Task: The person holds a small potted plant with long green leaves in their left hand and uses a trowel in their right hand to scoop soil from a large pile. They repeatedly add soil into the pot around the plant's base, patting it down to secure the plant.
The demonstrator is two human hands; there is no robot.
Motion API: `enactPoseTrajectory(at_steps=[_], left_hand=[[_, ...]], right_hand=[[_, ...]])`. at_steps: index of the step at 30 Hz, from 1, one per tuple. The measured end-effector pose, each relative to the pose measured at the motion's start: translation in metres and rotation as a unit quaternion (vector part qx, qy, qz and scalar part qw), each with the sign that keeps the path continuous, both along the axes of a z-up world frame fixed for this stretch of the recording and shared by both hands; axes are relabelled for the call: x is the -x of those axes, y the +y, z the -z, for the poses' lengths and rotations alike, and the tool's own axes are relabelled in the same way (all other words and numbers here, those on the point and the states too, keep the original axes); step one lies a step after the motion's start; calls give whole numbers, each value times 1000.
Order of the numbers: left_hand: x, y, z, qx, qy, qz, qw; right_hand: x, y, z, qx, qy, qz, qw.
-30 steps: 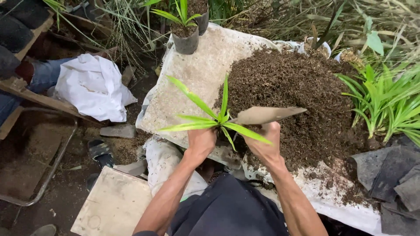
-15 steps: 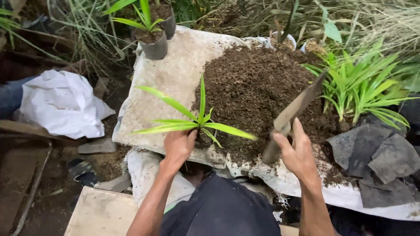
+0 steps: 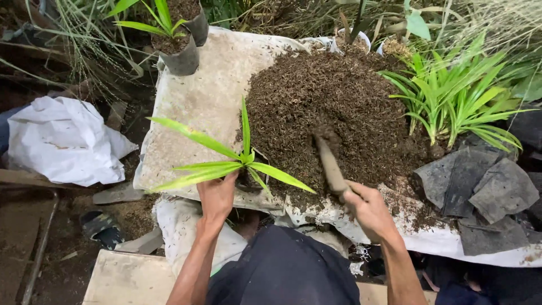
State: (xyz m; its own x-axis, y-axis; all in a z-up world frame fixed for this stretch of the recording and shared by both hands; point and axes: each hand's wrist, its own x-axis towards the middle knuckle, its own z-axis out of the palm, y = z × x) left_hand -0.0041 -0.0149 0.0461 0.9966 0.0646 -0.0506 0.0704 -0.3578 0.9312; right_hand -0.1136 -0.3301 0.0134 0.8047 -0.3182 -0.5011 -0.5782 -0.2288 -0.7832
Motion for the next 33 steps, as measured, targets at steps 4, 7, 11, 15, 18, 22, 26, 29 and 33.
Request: enactPoseTrajectory(at_steps=[4,7,11,15,18,22,26,29,33], left_hand=[[5,-1,-43,0,22,0,1000],[9,-1,-59,0,62,-7,998],[15,7,-35,-13,92,5,996],[23,18,17,-27,67,37,997],[18,2,-46,-24,27,36,999],[16,10,-15,-27,22,26,999],[6,11,16,12,-19,52,998],[4,15,30,-2,-30,61,998],[-1,19,38,-5,-24,60,998]], right_hand=[[9,-12,-37,53,-1,11,999],[24,-30,-70,170,34,-16,985],[38,-40,-106,394,100,-92,909],[33,-64,-64,479,198,-120,847],[-10,-26,-51,480,81,-140,862],[-28,-25,-11,437,-24,-118,891],[-16,-28,-20,345,-37,-57,936],[-9,-34,-18,315,-53,-42,947],[-15,-37,-24,328,-60,-58,941]])
